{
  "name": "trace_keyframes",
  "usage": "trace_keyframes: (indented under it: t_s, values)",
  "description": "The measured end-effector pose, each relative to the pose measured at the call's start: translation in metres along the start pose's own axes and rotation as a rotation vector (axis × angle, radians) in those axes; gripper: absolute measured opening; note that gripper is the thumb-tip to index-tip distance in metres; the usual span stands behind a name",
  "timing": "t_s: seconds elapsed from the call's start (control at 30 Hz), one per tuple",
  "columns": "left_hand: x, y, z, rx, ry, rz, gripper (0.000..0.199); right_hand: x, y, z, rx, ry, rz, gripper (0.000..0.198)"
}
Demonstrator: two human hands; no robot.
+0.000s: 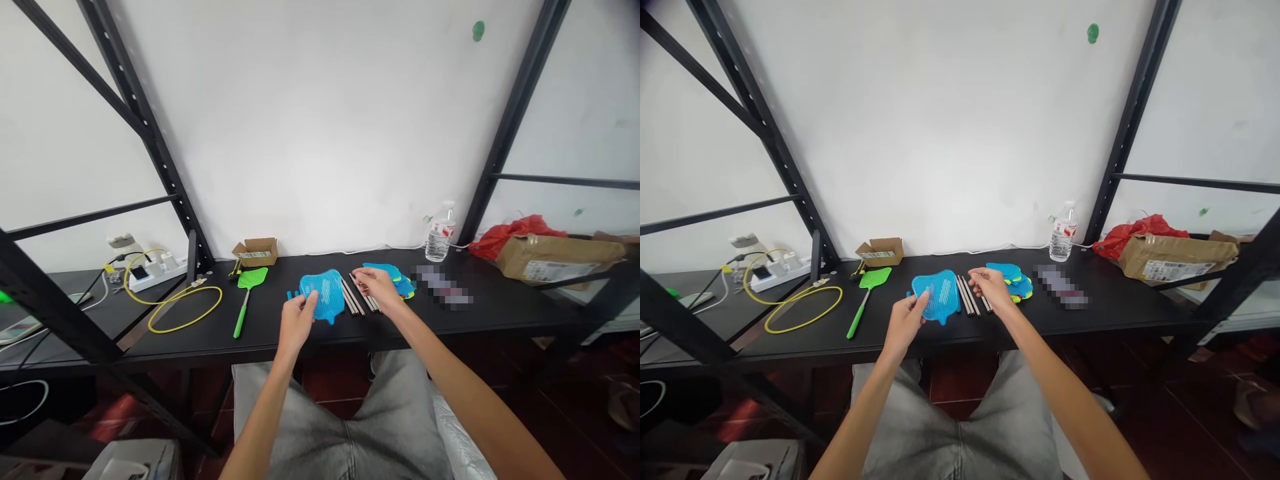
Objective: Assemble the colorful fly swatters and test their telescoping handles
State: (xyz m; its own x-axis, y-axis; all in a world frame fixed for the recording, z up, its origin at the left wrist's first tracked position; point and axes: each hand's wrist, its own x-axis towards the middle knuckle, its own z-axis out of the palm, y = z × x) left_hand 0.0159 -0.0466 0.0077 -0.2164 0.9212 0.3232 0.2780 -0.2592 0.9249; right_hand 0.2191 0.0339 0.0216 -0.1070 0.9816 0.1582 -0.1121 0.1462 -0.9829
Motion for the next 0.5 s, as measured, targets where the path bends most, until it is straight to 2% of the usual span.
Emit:
trace_keyframes:
  t_s: [0.07,0.13,0.2,0.27,0.33,0.37,0.43,0.5]
  values:
    - [0.001,0.000,-0.001,-0.017,0.026,-0.003,0.051,-0.004,0.001,-0.007,-0.018,0.009,0.042,0.025]
    - [0.002,0.004,0.006,-0.044,0.030,0.008,0.050,-0.011,0.003,-0.001,-0.030,-0.108,0.077,0.033]
    - [0.003,0.011,0.016,-0.053,0.020,0.023,0.048,-0.017,0.007,0.010,-0.020,-0.227,0.048,0.038]
    - [0.004,0.018,0.018,-0.013,-0.016,0.029,0.045,-0.017,0.008,0.014,-0.020,-0.215,-0.004,0.040]
    - [0.005,0.021,0.003,0.113,-0.028,0.037,0.042,-0.007,0.008,0.000,-0.098,-0.086,-0.036,0.041]
    - [0.005,0.019,-0.010,0.211,0.014,0.053,0.041,0.000,0.007,-0.014,-0.187,-0.004,-0.045,0.041]
    - [0.007,0.011,-0.045,0.539,0.176,0.047,0.040,0.016,0.005,-0.048,-0.409,0.199,-0.055,0.043]
    - [0.008,-0.001,-0.079,0.937,0.296,-0.016,0.045,0.029,0.005,-0.081,-0.672,0.328,-0.092,0.046]
